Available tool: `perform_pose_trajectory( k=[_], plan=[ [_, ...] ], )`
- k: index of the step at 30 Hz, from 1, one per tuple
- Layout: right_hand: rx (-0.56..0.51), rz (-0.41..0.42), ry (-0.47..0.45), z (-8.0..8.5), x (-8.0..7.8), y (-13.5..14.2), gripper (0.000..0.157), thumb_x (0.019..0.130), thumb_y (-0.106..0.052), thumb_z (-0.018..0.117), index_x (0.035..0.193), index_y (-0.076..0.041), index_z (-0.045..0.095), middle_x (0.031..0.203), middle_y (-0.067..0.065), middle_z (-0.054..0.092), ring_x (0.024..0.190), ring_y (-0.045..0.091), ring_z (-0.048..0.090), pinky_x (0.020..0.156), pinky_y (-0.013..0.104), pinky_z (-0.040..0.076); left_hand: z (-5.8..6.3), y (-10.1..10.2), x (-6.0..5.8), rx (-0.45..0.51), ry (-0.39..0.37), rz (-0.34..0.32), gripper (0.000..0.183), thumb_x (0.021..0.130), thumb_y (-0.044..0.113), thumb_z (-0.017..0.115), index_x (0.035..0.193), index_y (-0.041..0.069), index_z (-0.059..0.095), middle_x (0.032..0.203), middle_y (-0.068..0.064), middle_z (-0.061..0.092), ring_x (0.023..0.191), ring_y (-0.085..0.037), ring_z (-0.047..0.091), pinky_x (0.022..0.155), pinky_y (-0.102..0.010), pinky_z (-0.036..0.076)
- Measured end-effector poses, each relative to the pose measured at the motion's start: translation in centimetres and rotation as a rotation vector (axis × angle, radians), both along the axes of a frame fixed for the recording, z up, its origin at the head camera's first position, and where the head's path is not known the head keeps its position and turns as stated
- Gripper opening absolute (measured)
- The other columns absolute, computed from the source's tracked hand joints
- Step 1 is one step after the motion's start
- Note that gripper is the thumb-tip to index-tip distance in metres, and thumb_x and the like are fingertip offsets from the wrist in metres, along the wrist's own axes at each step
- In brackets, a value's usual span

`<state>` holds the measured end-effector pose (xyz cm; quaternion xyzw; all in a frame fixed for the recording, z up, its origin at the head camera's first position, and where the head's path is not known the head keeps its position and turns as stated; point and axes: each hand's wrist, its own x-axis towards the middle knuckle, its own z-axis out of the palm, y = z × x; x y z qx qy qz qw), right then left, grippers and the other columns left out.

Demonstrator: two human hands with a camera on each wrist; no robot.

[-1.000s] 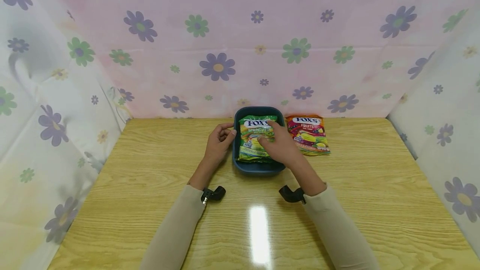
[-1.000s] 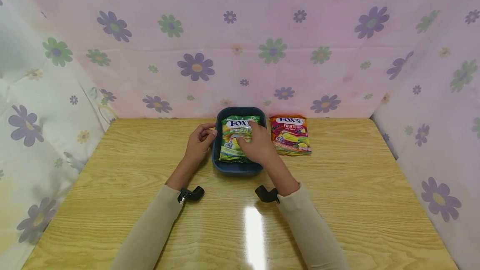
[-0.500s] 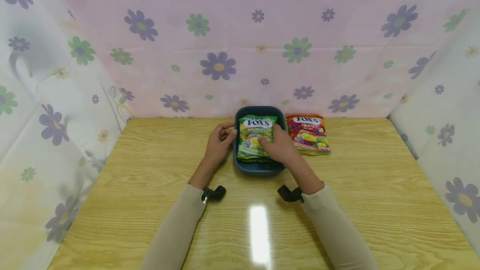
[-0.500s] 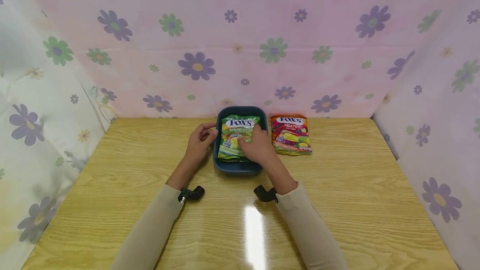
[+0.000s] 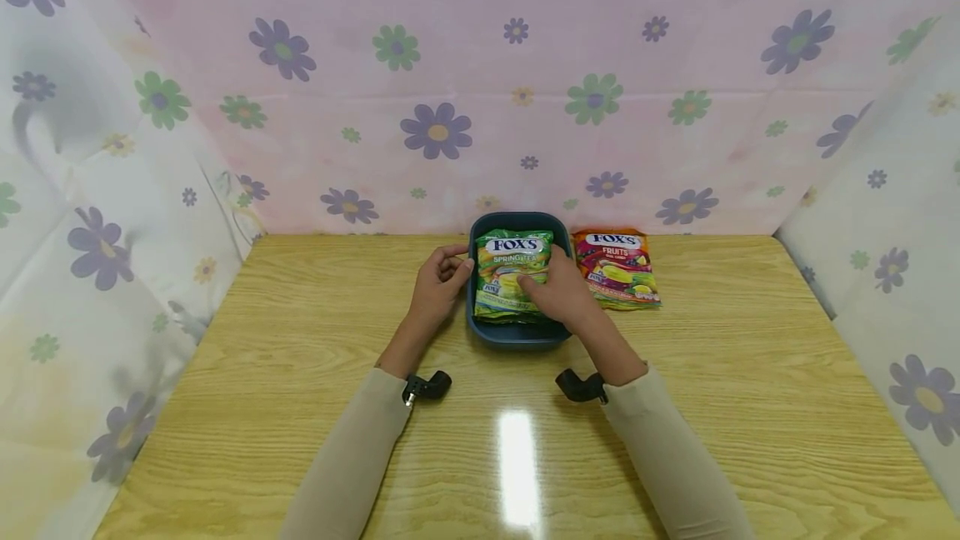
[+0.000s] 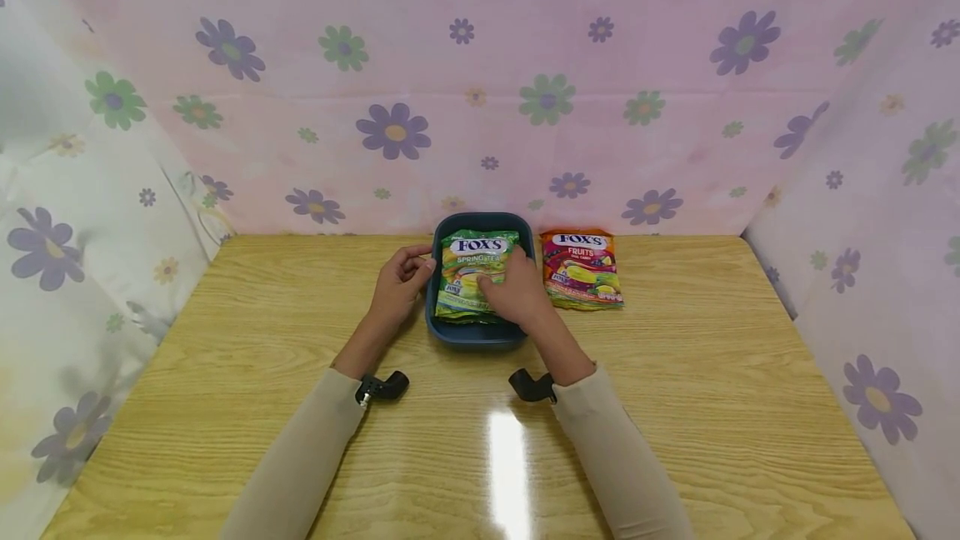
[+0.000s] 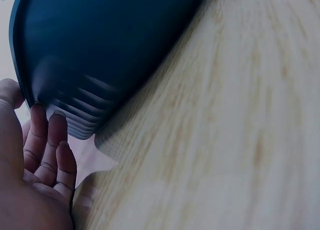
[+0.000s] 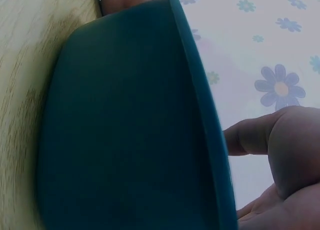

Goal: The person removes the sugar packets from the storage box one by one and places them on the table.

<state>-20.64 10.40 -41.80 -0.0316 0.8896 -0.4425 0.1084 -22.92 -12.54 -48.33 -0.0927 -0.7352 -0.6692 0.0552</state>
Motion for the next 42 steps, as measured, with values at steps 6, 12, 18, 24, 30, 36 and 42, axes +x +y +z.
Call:
perform_pose_trajectory(
  k=[6,12,18,24,30,36,42],
  plan=[
    [-0.053,-0.044,-0.060,-0.1,-0.3,0.1,0.087,0.107,-0.028,0.063,0.165,0.011,0.012,0.168,0.032,0.027,0.152,0.045,0.034,0.119,0.058,0.037,0.7,0.1,0.4,0.004,0.002,-0.005,0.038,0.107,0.006,0.062,0.140,-0.012,0.058,0.104,-0.032,0.067,0.080,-0.006,0.060,0.077,-0.022,0.048],
    [-0.092,-0.069,-0.092,-0.1,-0.5,0.2,0.082,0.108,-0.026,0.063,0.165,0.008,0.016,0.168,0.030,0.028,0.152,0.045,0.035,0.120,0.059,0.036,-0.9,-0.2,-0.6,0.003,-0.018,0.002,0.038,0.108,0.007,0.062,0.142,-0.009,0.058,0.106,-0.034,0.066,0.080,-0.009,0.061,0.077,-0.021,0.047],
    [-0.078,-0.097,-0.073,-0.1,-0.4,-0.1,0.081,0.107,-0.021,0.065,0.167,0.003,0.017,0.168,0.029,0.029,0.151,0.045,0.036,0.118,0.060,0.037,-1.8,-0.4,-1.1,0.009,-0.005,0.010,0.038,0.108,0.012,0.064,0.142,-0.004,0.060,0.105,-0.027,0.067,0.082,-0.010,0.062,0.077,-0.021,0.048],
    [-0.145,-0.140,-0.060,0.0,-0.4,-0.4,0.079,0.105,-0.015,0.066,0.167,0.000,0.019,0.168,0.027,0.029,0.154,0.044,0.032,0.119,0.060,0.037,-1.8,-0.4,-1.0,0.019,0.008,0.011,0.036,0.107,0.015,0.067,0.139,0.001,0.064,0.102,-0.021,0.068,0.084,-0.013,0.063,0.079,-0.023,0.049],
    [-0.201,-0.162,-0.061,0.3,-0.1,-0.4,0.077,0.105,-0.009,0.065,0.167,0.000,0.020,0.169,0.026,0.027,0.155,0.043,0.029,0.119,0.059,0.037,-1.9,-0.4,-1.1,0.015,0.010,0.008,0.034,0.107,0.016,0.067,0.137,0.002,0.065,0.099,-0.014,0.069,0.085,-0.014,0.064,0.079,-0.024,0.050],
    [-0.218,-0.163,-0.062,0.7,-0.1,-0.1,0.076,0.105,-0.007,0.064,0.167,0.000,0.021,0.168,0.026,0.029,0.153,0.042,0.033,0.120,0.057,0.035,-1.9,-0.4,-1.1,0.014,0.008,0.007,0.034,0.107,0.015,0.067,0.137,0.001,0.064,0.099,-0.012,0.069,0.085,-0.013,0.064,0.079,-0.023,0.051],
    [-0.240,-0.173,-0.031,1.4,0.0,0.4,0.075,0.104,-0.005,0.064,0.166,0.001,0.023,0.168,0.025,0.030,0.154,0.041,0.032,0.122,0.056,0.034,-1.8,-0.4,-1.2,0.012,0.006,0.003,0.035,0.107,0.016,0.067,0.138,0.003,0.064,0.103,-0.022,0.068,0.085,-0.013,0.064,0.079,-0.023,0.050]
  ],
)
